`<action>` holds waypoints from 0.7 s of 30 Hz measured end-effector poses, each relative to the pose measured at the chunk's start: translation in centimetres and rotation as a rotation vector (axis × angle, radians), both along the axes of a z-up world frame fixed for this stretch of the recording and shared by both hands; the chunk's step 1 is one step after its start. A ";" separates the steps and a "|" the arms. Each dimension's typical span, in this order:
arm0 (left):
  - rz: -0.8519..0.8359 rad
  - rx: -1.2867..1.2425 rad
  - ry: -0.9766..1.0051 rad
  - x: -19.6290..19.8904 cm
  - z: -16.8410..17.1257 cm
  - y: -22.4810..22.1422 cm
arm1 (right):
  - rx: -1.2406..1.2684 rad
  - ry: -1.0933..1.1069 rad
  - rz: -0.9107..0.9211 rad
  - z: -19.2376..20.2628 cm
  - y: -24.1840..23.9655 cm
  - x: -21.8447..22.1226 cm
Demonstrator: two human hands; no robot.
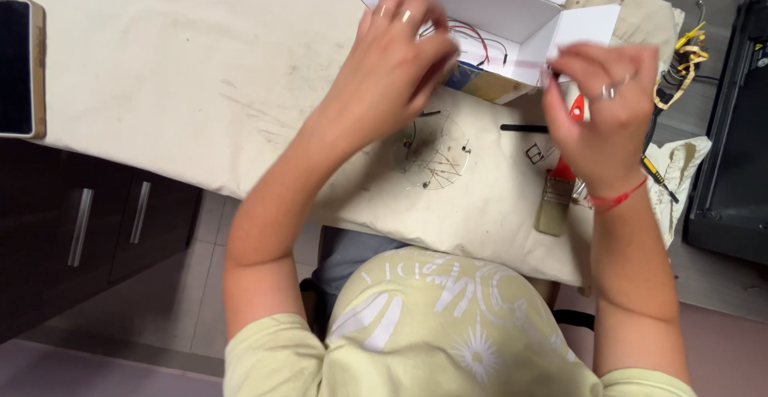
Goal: Packing small electronic components and wires into a cardboard box on a repair bench.
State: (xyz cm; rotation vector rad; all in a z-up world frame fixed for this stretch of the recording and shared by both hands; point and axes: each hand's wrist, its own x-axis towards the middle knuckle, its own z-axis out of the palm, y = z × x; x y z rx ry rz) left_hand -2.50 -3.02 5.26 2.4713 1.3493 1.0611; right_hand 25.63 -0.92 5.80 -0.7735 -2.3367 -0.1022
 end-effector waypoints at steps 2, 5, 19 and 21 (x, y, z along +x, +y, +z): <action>0.052 0.065 0.120 0.3 -0.8 2.9 | -0.037 -0.067 0.000 -0.2 2.0 0.7; 0.149 0.181 0.255 1.1 -3.2 7.2 | -0.085 -0.255 0.004 0.1 5.0 1.1; 0.115 -0.041 0.811 4.9 -12.0 15.3 | -0.147 -1.079 -0.138 -6.4 11.7 -3.9; 0.076 -0.291 0.760 5.3 -13.2 15.9 | -0.222 -1.112 -0.128 -7.6 12.2 -4.2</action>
